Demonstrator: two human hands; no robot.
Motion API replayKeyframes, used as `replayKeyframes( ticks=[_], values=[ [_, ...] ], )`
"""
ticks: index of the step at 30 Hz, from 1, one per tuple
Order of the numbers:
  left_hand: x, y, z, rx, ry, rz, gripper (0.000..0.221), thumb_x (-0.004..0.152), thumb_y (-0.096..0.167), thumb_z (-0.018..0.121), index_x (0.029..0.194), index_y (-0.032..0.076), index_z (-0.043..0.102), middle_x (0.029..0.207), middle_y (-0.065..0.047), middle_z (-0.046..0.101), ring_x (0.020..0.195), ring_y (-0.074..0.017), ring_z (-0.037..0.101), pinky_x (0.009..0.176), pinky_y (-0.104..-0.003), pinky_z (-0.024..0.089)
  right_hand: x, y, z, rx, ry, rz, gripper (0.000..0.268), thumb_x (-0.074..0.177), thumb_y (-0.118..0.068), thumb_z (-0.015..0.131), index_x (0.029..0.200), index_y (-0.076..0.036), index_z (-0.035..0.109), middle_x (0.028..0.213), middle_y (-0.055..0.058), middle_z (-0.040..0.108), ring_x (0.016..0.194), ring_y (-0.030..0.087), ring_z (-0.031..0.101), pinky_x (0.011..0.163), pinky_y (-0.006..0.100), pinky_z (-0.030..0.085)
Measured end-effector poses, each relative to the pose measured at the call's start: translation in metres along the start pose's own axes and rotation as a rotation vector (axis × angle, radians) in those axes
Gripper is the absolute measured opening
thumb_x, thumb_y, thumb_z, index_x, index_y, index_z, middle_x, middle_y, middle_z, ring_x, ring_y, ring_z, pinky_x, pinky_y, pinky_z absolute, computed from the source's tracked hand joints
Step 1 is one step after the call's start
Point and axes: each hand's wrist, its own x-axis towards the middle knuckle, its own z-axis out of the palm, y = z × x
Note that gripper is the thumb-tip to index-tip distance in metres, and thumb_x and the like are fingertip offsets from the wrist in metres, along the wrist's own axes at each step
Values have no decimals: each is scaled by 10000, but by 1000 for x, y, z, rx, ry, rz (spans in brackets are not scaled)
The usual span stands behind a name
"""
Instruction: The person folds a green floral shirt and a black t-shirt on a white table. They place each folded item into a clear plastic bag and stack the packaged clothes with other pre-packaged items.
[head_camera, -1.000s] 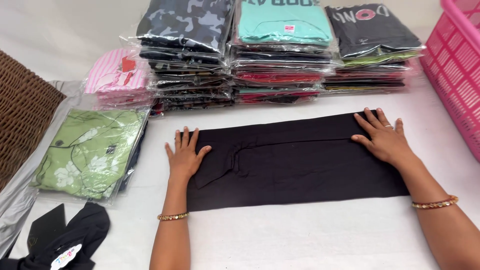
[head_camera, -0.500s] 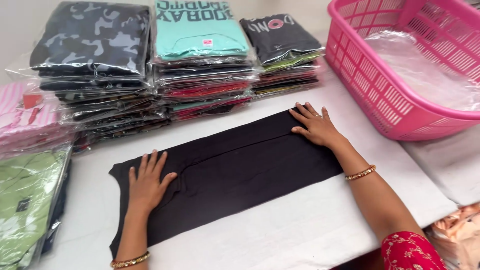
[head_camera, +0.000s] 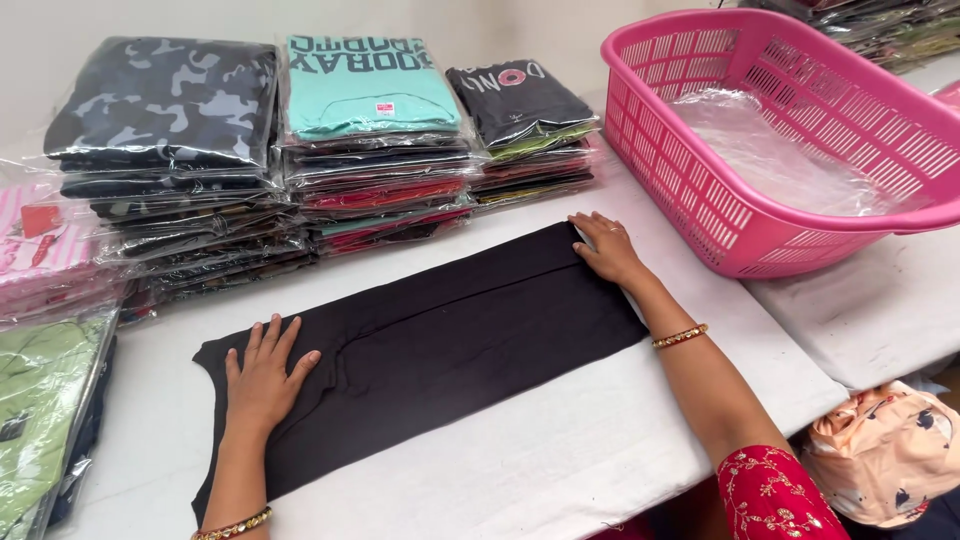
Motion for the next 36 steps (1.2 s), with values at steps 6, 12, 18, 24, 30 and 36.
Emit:
replayKeyframes(
  ticks=[6,12,18,24,30,36],
  values=[
    [-1,1,1,-8,52,8,705,923,726,396,1527,366,445,1652,24,332,1540,-208,234,1213,-602,146,-8,-16,-29,231,-100,-60,658,859,-221,729,1485,-217,524,1560,56,501,1498,284,358,1235,449,213],
    [-2,1,0,-28,49,-8,675,922,704,421,1510,376,466,1647,37,343,1535,-197,244,1217,-589,142,-9,-7,-31,492,-118,-61,644,826,-196,742,1449,-213,578,1546,78,528,1456,277,446,1222,412,320],
    [-2,1,-5,-82,44,-2,655,926,670,464,1504,363,484,1642,32,356,1541,-199,245,1223,-582,131,4,-7,-14,150,-38,35,673,894,-434,691,1513,-241,509,1594,72,456,1497,284,360,1218,479,249],
    [-7,0,-8,-113,40,23,636,935,632,498,1500,340,503,1643,14,369,1546,-209,249,1222,-586,133,6,-3,-3,-42,-125,23,765,855,-528,696,1524,-241,462,1656,64,345,1535,288,248,1202,533,148],
    [-8,2,-13,-135,31,28,614,945,605,521,1493,327,516,1642,1,374,1551,-218,247,1226,-588,128,3,-7,-8,38,-126,46,755,850,-510,717,1492,-192,478,1572,59,461,1558,266,250,1229,491,122],
    [-3,3,-16,-142,44,33,621,945,597,522,1499,318,510,1642,0,373,1549,-219,246,1223,-583,121,5,-10,-9,74,-76,-37,752,871,-456,699,1532,-173,478,1540,116,488,1513,241,302,1202,476,134]
  ],
)
